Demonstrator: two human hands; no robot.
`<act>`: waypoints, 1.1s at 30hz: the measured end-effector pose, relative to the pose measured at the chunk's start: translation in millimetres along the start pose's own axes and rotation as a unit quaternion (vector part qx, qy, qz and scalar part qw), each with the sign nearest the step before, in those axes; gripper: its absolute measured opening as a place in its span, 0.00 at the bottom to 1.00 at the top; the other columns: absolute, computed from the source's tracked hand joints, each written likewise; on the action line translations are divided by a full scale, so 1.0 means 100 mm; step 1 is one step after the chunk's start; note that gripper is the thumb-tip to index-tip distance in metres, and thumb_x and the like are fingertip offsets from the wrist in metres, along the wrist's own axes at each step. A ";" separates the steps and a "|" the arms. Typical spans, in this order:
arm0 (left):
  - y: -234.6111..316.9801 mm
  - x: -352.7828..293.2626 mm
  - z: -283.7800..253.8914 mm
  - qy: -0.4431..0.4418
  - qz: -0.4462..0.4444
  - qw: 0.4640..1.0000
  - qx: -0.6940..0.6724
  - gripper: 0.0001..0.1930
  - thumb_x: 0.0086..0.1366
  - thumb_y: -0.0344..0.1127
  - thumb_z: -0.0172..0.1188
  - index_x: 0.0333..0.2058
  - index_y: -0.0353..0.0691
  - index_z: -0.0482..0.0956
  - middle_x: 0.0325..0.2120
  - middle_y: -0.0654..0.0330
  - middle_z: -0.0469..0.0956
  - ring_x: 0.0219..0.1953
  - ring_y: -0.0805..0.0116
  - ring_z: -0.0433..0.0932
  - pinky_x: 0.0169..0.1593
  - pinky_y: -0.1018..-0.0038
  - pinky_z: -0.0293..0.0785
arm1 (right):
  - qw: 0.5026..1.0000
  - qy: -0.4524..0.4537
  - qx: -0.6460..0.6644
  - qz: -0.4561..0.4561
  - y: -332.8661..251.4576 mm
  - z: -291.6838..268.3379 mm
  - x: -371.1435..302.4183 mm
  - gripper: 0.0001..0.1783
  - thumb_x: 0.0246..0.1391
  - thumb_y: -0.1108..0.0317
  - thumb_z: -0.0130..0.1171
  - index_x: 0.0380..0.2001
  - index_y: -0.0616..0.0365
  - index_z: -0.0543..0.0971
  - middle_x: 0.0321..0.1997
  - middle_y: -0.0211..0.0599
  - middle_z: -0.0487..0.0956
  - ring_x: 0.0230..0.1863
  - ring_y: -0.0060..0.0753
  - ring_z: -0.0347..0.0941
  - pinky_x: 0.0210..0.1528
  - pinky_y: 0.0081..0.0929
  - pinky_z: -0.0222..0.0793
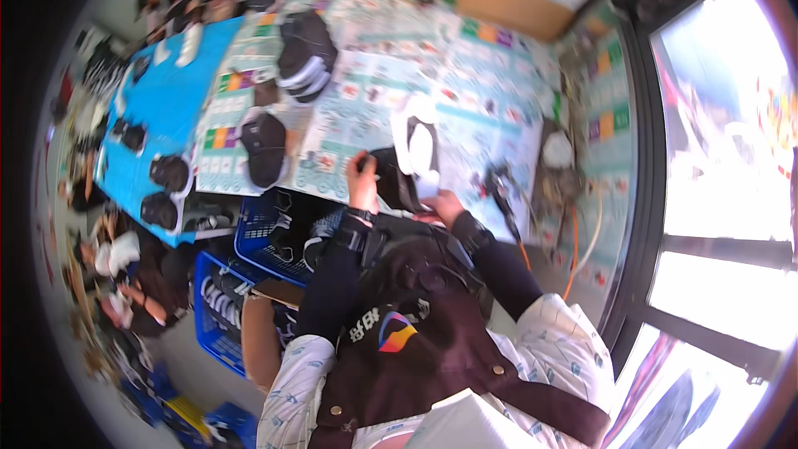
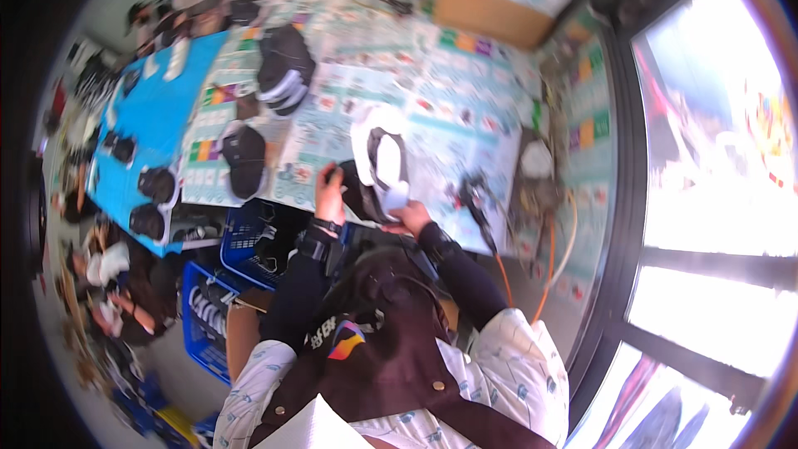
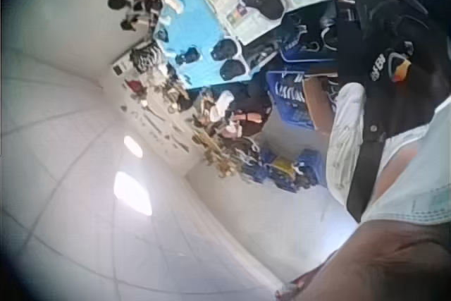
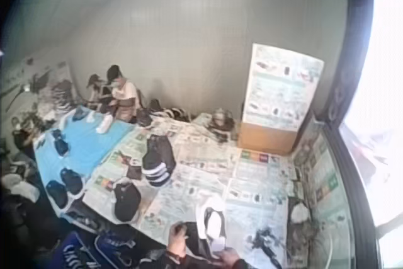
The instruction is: Manually assembling shoe components and using a tool to apply pressure or adhesive to the sole area.
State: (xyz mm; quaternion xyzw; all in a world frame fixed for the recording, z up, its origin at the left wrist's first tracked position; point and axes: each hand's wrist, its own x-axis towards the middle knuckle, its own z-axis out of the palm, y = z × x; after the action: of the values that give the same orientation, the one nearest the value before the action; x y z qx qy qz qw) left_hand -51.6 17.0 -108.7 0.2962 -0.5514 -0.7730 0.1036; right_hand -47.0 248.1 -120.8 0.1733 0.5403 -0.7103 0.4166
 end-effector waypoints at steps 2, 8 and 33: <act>-0.27 0.16 0.17 0.040 0.157 0.969 0.185 0.15 0.72 0.35 0.60 0.54 0.36 0.78 0.48 0.57 0.80 0.49 0.63 0.78 0.53 0.68 0.73 | 0.998 -0.014 0.014 0.057 0.03 0.00 -0.08 0.22 0.67 0.67 0.52 0.56 0.74 0.70 0.46 0.60 0.84 0.41 0.54 0.86 0.37 0.33 0.86; -0.82 0.60 0.46 -0.020 0.104 0.922 0.374 0.17 0.70 0.41 0.61 0.48 0.31 0.80 0.44 0.45 0.83 0.49 0.49 0.81 0.55 0.62 0.75 | 0.994 -0.035 -0.041 0.095 0.36 -0.83 -0.03 0.24 0.67 0.57 0.56 0.53 0.69 0.74 0.38 0.56 0.86 0.37 0.51 0.86 0.39 0.36 0.83; -0.75 1.17 0.56 -0.087 -0.131 0.927 0.341 0.42 0.63 0.47 0.71 0.65 0.22 0.64 0.54 0.40 0.78 0.53 0.55 0.79 0.54 0.61 0.77 | 0.876 0.077 -0.426 -0.212 -0.55 -1.11 -0.43 0.17 0.48 0.67 0.57 0.43 0.55 0.81 0.37 0.59 0.82 0.43 0.67 0.78 0.47 0.55 0.73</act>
State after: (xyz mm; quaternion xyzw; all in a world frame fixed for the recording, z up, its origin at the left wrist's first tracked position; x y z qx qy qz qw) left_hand -164.7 31.8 -205.3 0.3151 -0.7446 -0.5679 -0.1542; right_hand -86.5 371.1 -96.1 -0.0852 0.8450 -0.4669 0.2463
